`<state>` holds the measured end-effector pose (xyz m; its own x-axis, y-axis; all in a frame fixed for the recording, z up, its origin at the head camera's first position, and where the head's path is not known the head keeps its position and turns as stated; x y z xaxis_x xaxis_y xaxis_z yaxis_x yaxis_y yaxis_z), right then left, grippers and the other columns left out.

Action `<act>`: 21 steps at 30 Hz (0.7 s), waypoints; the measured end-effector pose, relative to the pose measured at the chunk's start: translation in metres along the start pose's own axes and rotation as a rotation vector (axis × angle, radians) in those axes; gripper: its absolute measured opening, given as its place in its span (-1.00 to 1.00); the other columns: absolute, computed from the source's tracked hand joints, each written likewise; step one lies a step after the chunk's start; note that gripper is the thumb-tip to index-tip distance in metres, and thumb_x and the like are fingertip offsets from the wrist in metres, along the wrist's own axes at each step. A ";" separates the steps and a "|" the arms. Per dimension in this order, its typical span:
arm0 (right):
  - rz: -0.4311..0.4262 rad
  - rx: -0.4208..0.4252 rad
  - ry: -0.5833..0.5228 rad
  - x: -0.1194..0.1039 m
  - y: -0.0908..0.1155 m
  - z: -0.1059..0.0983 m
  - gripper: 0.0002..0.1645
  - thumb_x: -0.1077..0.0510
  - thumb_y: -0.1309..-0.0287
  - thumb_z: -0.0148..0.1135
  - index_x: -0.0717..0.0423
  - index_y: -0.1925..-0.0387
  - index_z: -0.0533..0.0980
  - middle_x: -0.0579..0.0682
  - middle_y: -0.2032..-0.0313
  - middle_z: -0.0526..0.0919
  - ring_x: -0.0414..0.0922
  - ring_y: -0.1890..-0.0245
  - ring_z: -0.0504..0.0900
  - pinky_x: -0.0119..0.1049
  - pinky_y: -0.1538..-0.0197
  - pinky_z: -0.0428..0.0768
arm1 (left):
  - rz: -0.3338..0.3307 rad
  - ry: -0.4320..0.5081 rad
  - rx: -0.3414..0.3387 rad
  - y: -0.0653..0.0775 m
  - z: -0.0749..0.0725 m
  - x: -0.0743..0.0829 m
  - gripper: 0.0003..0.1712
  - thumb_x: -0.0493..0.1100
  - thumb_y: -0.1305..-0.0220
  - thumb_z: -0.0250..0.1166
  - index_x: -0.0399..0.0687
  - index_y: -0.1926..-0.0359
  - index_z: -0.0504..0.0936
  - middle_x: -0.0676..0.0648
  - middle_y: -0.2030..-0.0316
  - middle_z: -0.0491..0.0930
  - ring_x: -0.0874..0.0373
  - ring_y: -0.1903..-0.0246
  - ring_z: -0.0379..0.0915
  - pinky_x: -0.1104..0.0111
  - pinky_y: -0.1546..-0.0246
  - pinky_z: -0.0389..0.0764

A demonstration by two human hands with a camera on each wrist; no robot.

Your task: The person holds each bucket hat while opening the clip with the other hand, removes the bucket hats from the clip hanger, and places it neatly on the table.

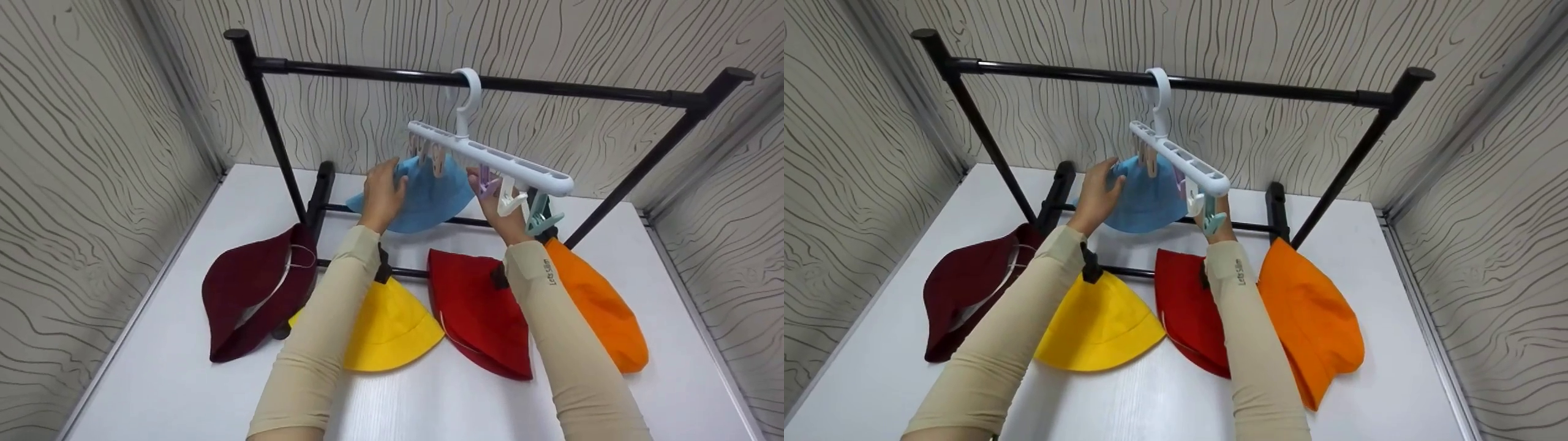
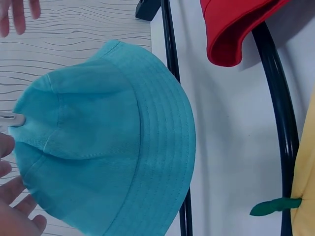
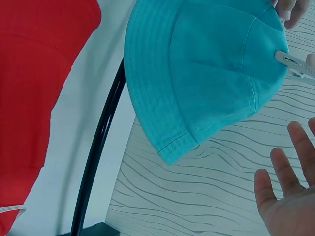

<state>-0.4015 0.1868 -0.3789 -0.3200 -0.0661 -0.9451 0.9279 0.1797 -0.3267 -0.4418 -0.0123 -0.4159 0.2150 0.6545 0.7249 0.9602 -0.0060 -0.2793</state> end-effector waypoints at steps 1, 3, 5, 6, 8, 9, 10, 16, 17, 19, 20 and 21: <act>0.020 0.047 0.222 -0.002 -0.002 0.000 -0.61 0.29 -0.35 0.04 0.39 -0.15 0.40 0.19 -0.10 0.59 -0.12 -0.14 0.56 -0.38 -0.21 0.48 | -0.002 -0.003 0.000 -0.001 0.000 0.000 -0.48 -0.11 -0.45 0.06 -0.13 -0.37 0.30 -0.11 -0.34 0.34 0.00 -0.38 0.14 0.19 -0.42 0.13; 0.036 0.114 0.373 -0.010 -0.003 0.003 -0.58 0.29 -0.36 0.01 0.43 -0.18 0.37 0.31 -0.17 0.51 0.01 -0.23 0.49 -0.23 -0.34 0.38 | -0.010 -0.013 -0.001 -0.002 0.001 0.001 -0.47 -0.10 -0.45 0.06 -0.11 -0.37 0.30 -0.10 -0.34 0.34 0.01 -0.38 0.13 0.18 -0.43 0.12; 0.033 0.111 0.390 -0.013 -0.005 0.006 -0.56 0.25 -0.37 0.02 0.45 -0.18 0.37 0.38 -0.19 0.45 0.19 -0.27 0.40 -0.01 -0.35 0.33 | -0.010 -0.025 -0.002 -0.004 0.002 0.003 -0.47 -0.10 -0.45 0.07 -0.10 -0.37 0.30 -0.10 -0.34 0.34 0.00 -0.38 0.14 0.17 -0.42 0.12; 0.011 0.113 0.378 -0.014 -0.006 0.007 -0.47 0.09 -0.39 0.04 0.45 -0.18 0.37 0.39 -0.19 0.45 0.21 -0.27 0.40 -0.03 -0.35 0.35 | -0.004 -0.035 -0.002 -0.005 0.002 0.004 -0.47 -0.10 -0.44 0.07 -0.10 -0.37 0.30 -0.10 -0.33 0.35 0.00 -0.38 0.14 0.16 -0.42 0.13; -0.042 0.111 0.377 -0.014 -0.007 0.008 -0.42 0.03 -0.37 0.07 0.43 -0.19 0.36 0.38 -0.18 0.46 0.23 -0.26 0.40 -0.02 -0.33 0.36 | 0.001 -0.058 -0.003 -0.007 0.003 0.006 -0.47 -0.10 -0.44 0.08 -0.09 -0.37 0.30 -0.10 -0.33 0.36 -0.01 -0.38 0.15 0.16 -0.42 0.14; -0.072 0.118 0.379 -0.012 -0.009 0.007 -0.41 0.01 -0.36 0.10 0.41 -0.19 0.37 0.37 -0.17 0.48 0.22 -0.24 0.42 -0.01 -0.32 0.38 | 0.003 -0.068 -0.004 -0.008 0.003 0.007 -0.47 -0.09 -0.44 0.08 -0.09 -0.37 0.31 -0.10 -0.32 0.37 -0.01 -0.38 0.15 0.15 -0.42 0.14; -0.097 0.121 0.388 -0.012 -0.009 0.007 -0.41 0.00 -0.34 0.12 0.39 -0.18 0.39 0.36 -0.16 0.50 0.21 -0.23 0.45 -0.02 -0.31 0.40 | 0.007 -0.077 -0.004 -0.009 0.003 0.008 -0.47 -0.09 -0.44 0.08 -0.08 -0.37 0.31 -0.10 -0.32 0.37 -0.01 -0.38 0.15 0.15 -0.41 0.14; -0.189 0.146 0.358 -0.039 -0.002 0.022 -0.67 0.32 -0.28 0.09 0.36 -0.05 0.48 0.30 -0.02 0.60 0.13 -0.08 0.57 -0.16 -0.20 0.52 | 0.005 -0.096 -0.021 -0.014 0.005 0.012 -0.47 -0.09 -0.45 0.06 -0.08 -0.38 0.29 -0.09 -0.32 0.37 0.00 -0.38 0.15 0.15 -0.43 0.09; -0.187 0.147 0.358 -0.044 -0.001 0.024 -0.68 0.34 -0.28 0.08 0.38 -0.05 0.47 0.31 -0.01 0.60 0.13 -0.07 0.56 -0.16 -0.19 0.52 | 0.008 -0.101 -0.024 -0.014 0.005 0.013 -0.47 -0.09 -0.45 0.06 -0.09 -0.37 0.29 -0.09 -0.31 0.38 0.00 -0.38 0.16 0.15 -0.44 0.08; -0.155 0.140 0.379 -0.049 0.000 0.028 -0.65 0.37 -0.28 0.05 0.43 -0.07 0.43 0.37 -0.04 0.55 0.21 -0.11 0.51 -0.07 -0.23 0.47 | 0.011 -0.103 -0.030 -0.015 0.007 0.014 -0.47 -0.10 -0.45 0.07 -0.08 -0.37 0.30 -0.08 -0.30 0.39 0.01 -0.37 0.17 0.15 -0.45 0.06; -0.140 0.136 0.385 -0.050 0.001 0.029 -0.63 0.35 -0.29 0.04 0.42 -0.10 0.42 0.37 -0.07 0.54 0.19 -0.15 0.49 -0.08 -0.27 0.44 | 0.014 -0.106 -0.032 -0.015 0.007 0.014 -0.48 -0.10 -0.44 0.08 -0.08 -0.37 0.30 -0.08 -0.29 0.40 0.02 -0.37 0.17 0.15 -0.45 0.06; -0.132 0.129 0.393 -0.050 0.001 0.029 -0.62 0.31 -0.31 0.04 0.42 -0.12 0.40 0.36 -0.09 0.52 0.18 -0.18 0.47 -0.06 -0.30 0.41 | 0.015 -0.110 -0.035 -0.015 0.008 0.015 -0.48 -0.10 -0.44 0.08 -0.07 -0.37 0.31 -0.07 -0.29 0.41 0.02 -0.37 0.17 0.16 -0.45 0.05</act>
<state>-0.3787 0.1615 -0.3318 -0.4632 0.3030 -0.8328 0.8823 0.0688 -0.4657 -0.4546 0.0037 -0.4060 0.2106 0.7334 0.6464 0.9630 -0.0421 -0.2660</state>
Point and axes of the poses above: each hand's wrist, its own y-axis away from the middle knuckle, its own z-axis out of the palm, x = y × z, the point moved 7 cm from there along -y, towards the middle knuckle
